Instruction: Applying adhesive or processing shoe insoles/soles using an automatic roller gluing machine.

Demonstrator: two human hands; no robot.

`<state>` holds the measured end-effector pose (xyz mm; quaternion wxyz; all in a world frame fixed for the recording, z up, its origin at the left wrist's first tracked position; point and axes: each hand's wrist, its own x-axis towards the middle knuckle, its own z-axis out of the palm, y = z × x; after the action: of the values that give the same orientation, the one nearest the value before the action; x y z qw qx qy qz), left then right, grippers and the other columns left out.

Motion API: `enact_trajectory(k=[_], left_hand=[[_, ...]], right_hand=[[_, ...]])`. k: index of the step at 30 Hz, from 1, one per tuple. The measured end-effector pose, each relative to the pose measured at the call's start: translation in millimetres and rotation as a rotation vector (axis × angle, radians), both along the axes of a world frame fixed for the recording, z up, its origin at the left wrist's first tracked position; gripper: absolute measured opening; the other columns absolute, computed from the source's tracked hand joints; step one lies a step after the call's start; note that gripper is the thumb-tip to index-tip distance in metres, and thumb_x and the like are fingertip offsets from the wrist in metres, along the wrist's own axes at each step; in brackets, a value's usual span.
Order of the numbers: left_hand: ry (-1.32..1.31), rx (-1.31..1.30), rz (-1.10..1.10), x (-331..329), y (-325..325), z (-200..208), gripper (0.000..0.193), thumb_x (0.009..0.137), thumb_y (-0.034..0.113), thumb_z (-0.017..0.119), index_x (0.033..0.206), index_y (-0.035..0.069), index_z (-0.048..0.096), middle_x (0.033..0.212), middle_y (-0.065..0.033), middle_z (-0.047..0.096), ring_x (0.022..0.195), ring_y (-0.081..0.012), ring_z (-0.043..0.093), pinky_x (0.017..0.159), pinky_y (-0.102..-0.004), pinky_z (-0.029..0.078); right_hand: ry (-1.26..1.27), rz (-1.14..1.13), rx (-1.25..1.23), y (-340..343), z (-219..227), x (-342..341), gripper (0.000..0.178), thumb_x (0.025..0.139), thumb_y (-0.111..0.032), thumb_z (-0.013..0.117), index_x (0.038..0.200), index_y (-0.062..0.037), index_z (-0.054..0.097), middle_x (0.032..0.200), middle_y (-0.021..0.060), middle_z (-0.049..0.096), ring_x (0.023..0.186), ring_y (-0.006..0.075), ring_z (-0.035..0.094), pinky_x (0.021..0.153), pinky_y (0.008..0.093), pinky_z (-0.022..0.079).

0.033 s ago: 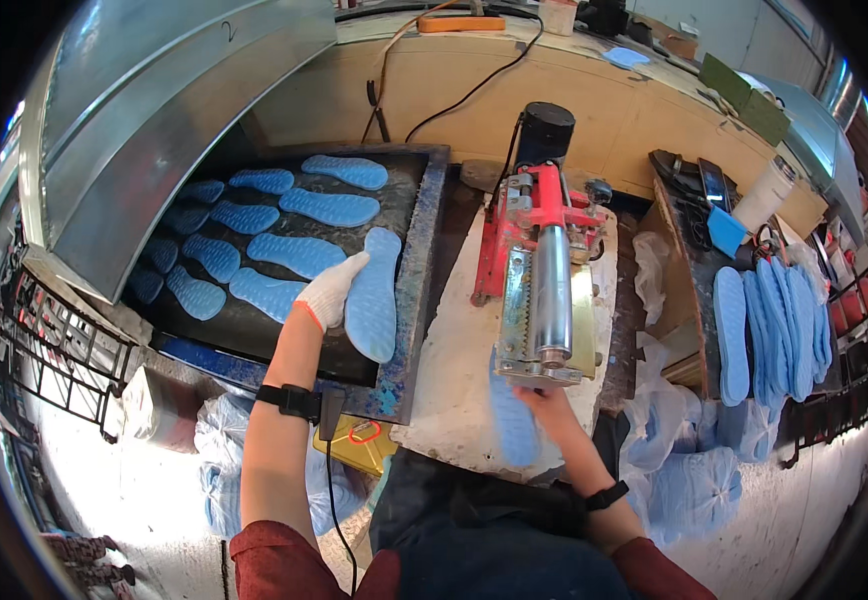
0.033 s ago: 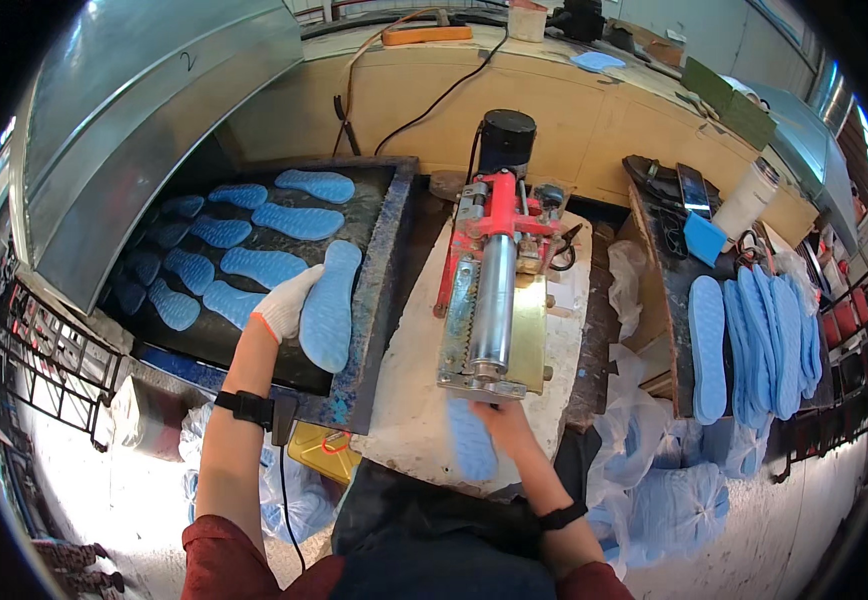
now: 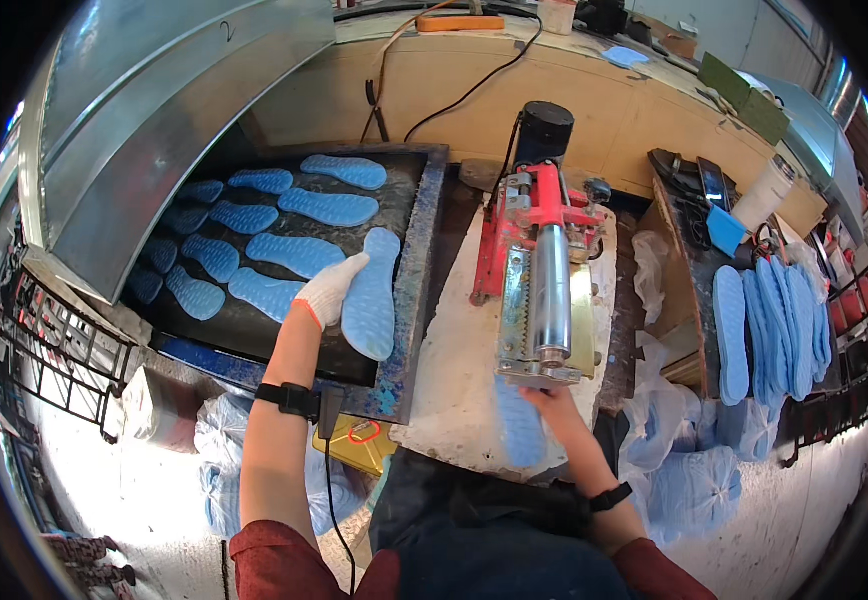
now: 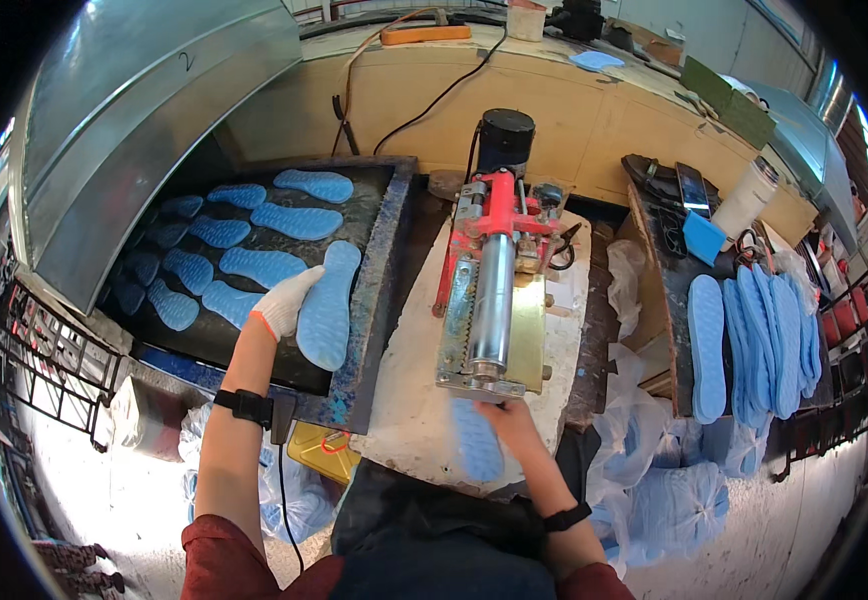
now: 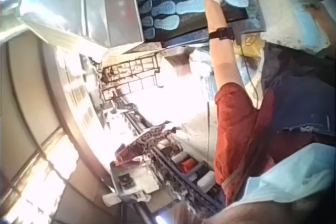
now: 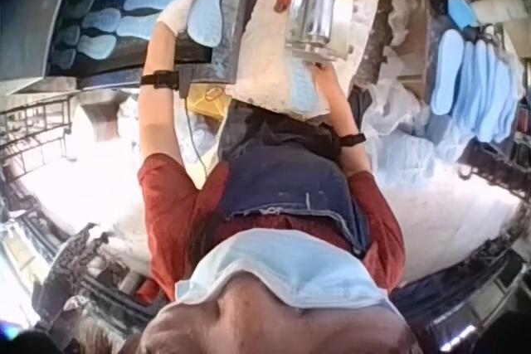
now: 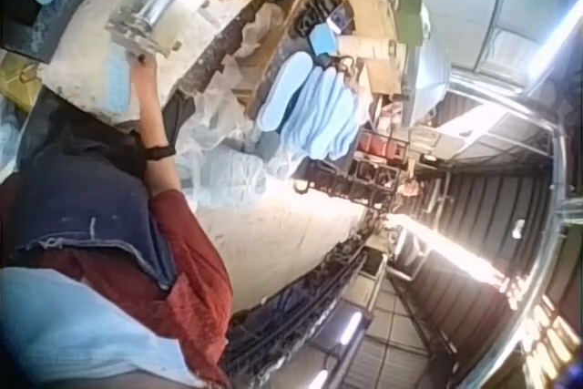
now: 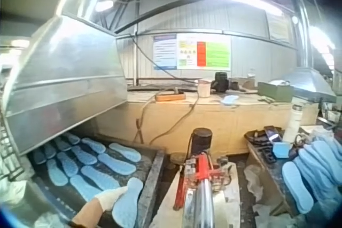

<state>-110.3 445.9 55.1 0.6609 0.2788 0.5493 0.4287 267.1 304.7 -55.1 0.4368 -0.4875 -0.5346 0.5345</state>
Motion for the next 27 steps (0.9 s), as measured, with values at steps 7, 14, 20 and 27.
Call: enact_trajectory(k=[7, 14, 20, 27], left_hand=[[1.113, 0.113, -0.046, 4.8, -2.8, 26.1, 0.062, 0.082, 0.046, 0.056, 0.126, 0.002, 0.051, 0.115, -0.0196, 0.061, 0.106, -0.0336, 0.059, 0.091, -0.0409, 0.044], [0.889, 0.450, 0.049, 51.8, -64.5, 79.8, 0.046, 0.088, 0.030, 0.052, 0.123, 0.000, 0.053, 0.108, -0.0145, 0.062, 0.100, -0.0232, 0.059, 0.088, -0.0323, 0.045], [0.295, 0.678, 0.019, 107.3, -128.0, 71.6, 0.047, 0.097, 0.031, 0.047, 0.127, -0.005, 0.046, 0.112, -0.0135, 0.058, 0.099, -0.0207, 0.058, 0.086, -0.0328, 0.048], [-0.286, 0.945, -0.173, 189.5, -101.2, 89.9, 0.077, 0.095, 0.052, 0.039, 0.147, 0.001, 0.013, 0.153, -0.0179, 0.017, 0.141, -0.0302, 0.019, 0.113, -0.0430, 0.020]], right_hand=[[0.343, -0.159, -0.321, -16.0, 25.4, 49.0, 0.029, 0.084, -0.006, 0.061, 0.113, -0.0043, 0.056, 0.097, 0.0034, 0.064, 0.088, 0.0122, 0.060, 0.079, 0.0271, 0.048], [0.363, -0.387, 0.038, -13.2, 85.4, 70.8, 0.042, 0.088, -0.003, 0.052, 0.130, -0.0012, 0.046, 0.114, 0.0067, 0.057, 0.103, 0.0149, 0.055, 0.088, 0.0301, 0.045], [-0.924, -0.503, 0.894, 30.5, 134.6, 79.1, 0.046, 0.079, 0.009, 0.053, 0.115, -0.0167, 0.065, 0.109, 0.0097, 0.058, 0.094, 0.0279, 0.053, 0.082, 0.0362, 0.045], [-0.918, -0.300, 0.995, 44.2, 153.1, 55.6, 0.053, 0.074, 0.010, 0.056, 0.116, -0.0218, 0.064, 0.112, 0.0097, 0.057, 0.095, 0.0297, 0.053, 0.076, 0.0357, 0.048]])
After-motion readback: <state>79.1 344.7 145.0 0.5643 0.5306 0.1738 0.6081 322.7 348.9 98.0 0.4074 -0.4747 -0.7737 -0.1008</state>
